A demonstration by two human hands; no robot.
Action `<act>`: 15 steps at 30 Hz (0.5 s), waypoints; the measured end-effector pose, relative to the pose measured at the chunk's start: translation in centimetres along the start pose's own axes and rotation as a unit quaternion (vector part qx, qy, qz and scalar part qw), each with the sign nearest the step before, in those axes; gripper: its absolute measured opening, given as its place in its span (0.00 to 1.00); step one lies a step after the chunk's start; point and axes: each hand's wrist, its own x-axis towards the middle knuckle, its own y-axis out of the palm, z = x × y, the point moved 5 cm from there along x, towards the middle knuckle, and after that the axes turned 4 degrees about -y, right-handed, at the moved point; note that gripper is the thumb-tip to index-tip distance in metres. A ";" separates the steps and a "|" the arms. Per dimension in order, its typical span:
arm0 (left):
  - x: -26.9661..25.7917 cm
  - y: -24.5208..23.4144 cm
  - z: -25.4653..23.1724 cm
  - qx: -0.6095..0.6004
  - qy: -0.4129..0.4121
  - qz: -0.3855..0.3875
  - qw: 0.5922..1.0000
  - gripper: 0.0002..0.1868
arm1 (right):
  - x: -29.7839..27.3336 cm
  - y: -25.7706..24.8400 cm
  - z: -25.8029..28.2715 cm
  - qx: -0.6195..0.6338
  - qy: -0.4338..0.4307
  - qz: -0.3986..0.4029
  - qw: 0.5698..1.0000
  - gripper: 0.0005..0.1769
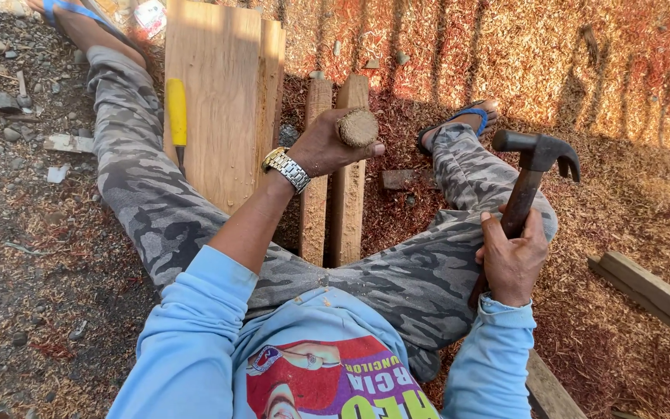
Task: Shaping wood blocks using a hammer and a chisel-like tool.
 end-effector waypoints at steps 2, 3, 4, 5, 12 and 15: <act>0.6 0.1 0.1 -0.010 -0.001 0.002 1.000 0.27 | 0.0 0.0 0.1 -0.011 -0.003 0.000 1.000 0.13; 0.9 0.2 0.1 -0.017 0.003 0.005 1.000 0.26 | 0.0 -0.1 0.1 -0.018 0.001 -0.002 1.000 0.13; 1.0 0.2 0.1 -0.023 0.007 0.008 1.000 0.26 | -0.1 0.0 0.1 -0.024 0.005 -0.002 1.000 0.13; 1.2 0.2 0.3 -0.024 0.006 0.006 1.000 0.26 | -0.1 0.0 0.0 -0.025 0.004 -0.002 1.000 0.13; 2.0 0.4 1.0 -0.031 0.006 0.011 0.999 0.26 | 0.0 0.2 0.1 -0.035 -0.004 -0.003 0.999 0.13; 2.0 0.5 1.1 -0.041 -0.002 0.018 0.999 0.26 | -0.1 0.3 0.0 -0.047 0.001 -0.006 0.999 0.14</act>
